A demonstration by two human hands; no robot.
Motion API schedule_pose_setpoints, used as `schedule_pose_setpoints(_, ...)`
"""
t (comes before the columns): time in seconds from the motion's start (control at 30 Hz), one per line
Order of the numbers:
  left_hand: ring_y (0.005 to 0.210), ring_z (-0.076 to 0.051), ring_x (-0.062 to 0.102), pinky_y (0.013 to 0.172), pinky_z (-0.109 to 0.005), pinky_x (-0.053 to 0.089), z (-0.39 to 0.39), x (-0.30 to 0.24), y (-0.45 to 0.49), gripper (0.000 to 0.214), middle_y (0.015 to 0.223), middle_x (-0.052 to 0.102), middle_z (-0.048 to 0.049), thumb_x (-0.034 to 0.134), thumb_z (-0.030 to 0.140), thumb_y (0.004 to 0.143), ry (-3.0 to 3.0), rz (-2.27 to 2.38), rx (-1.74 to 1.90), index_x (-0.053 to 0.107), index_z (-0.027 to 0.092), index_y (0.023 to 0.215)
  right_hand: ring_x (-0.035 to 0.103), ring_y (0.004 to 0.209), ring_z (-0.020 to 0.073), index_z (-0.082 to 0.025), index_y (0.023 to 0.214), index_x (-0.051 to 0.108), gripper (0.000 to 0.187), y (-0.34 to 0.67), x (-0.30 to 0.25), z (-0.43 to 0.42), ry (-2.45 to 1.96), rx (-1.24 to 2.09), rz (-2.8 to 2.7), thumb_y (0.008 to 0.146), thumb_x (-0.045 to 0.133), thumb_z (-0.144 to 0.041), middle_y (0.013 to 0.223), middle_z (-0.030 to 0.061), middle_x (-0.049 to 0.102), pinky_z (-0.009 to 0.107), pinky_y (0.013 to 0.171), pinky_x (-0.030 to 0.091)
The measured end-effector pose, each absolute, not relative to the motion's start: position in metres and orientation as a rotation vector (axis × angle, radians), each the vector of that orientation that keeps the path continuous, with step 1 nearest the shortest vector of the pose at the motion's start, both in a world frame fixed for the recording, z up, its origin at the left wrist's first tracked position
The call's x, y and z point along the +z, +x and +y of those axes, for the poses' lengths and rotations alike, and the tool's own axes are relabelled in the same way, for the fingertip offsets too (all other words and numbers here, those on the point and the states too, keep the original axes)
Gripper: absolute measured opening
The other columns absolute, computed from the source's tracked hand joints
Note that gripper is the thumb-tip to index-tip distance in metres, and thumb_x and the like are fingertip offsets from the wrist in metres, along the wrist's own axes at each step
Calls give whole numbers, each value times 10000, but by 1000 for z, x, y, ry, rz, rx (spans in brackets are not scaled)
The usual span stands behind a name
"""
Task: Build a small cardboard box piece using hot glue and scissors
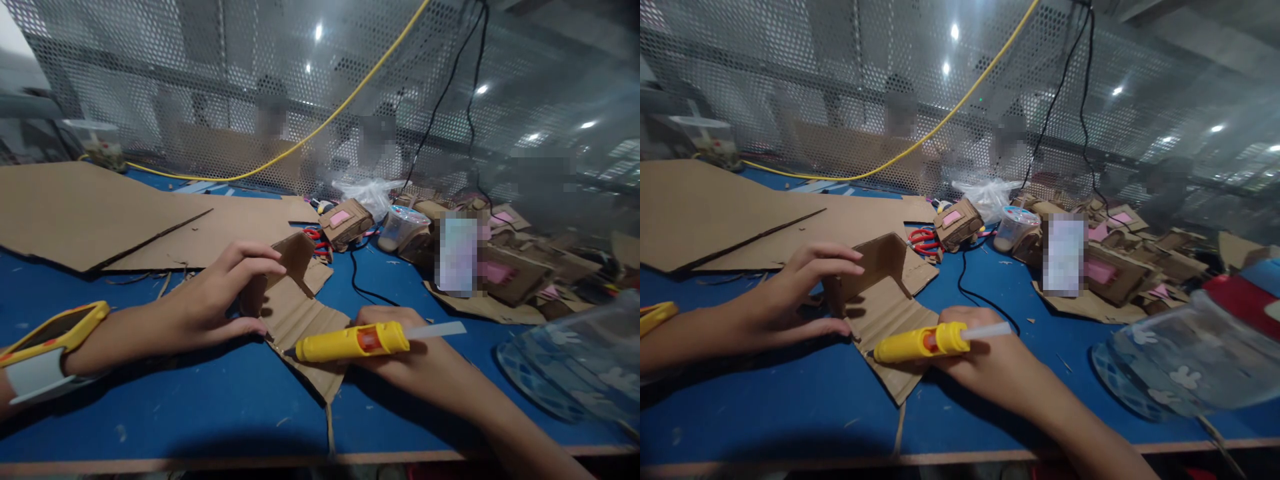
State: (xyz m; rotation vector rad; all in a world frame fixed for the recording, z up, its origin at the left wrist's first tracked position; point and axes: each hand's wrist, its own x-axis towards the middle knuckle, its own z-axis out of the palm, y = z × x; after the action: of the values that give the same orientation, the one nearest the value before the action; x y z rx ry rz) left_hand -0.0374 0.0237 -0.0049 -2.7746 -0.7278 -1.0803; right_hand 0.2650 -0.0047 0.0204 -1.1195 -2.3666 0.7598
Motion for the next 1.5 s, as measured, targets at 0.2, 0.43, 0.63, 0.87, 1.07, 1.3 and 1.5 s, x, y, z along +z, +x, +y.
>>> schedule_pose_setpoints(0.2,1244,-279,564,1035,-400,548,25,-7,-38,605,1340,546,-154,743,392,883,-2783,-725,-1110,466,224,1394,462,521,92,-214,612,427,312,266,23,-5,-1110,728,-2373,835,645,-213,597,-34,505,213,489,322)
schedule_pose_setpoints(0.43,1232,-266,565,1018,-363,549,25,-8,-38,588,1354,537,-151,730,403,894,-2790,-735,-1114,472,220,1390,443,508,97,-221,604,401,328,269,25,-5,-1142,723,-2373,838,632,-229,587,-33,490,221,482,326)
schedule_pose_setpoints(0.63,1229,-257,563,1004,-343,552,23,-6,-38,569,1349,526,-153,716,415,905,-2778,-753,-1077,471,204,1373,457,507,105,-221,610,423,292,271,27,-6,-1137,678,-2395,840,603,-217,578,-27,493,220,479,319)
schedule_pose_setpoints(0.87,1236,-256,554,1016,-340,543,22,-5,-38,574,1343,531,-149,715,415,906,-2773,-748,-1071,464,209,1379,472,513,116,-226,606,411,306,271,30,-7,-1193,671,-2417,839,610,-247,573,-24,487,225,487,319)
schedule_pose_setpoints(1.07,1230,-253,558,1020,-341,543,22,-4,-38,546,1332,526,-151,688,427,923,-2764,-754,-1052,461,203,1367,471,511,117,-228,607,409,305,272,32,-6,-1211,634,-2436,840,603,-252,572,-24,487,229,492,319)
schedule_pose_setpoints(1.3,1256,-256,545,1055,-363,530,22,-5,-38,541,1347,520,-151,677,405,935,-2763,-755,-1042,443,213,1383,480,521,117,-223,609,423,292,274,32,-6,-1216,661,-2463,834,609,-233,580,-25,502,227,506,330)
schedule_pose_setpoints(1.5,1255,-246,549,1060,-352,529,19,-1,-36,527,1341,520,-153,667,398,943,-2740,-744,-996,431,213,1376,450,519,108,-220,611,419,276,273,36,-9,-1219,685,-2484,826,587,-181,581,-29,481,223,507,322)
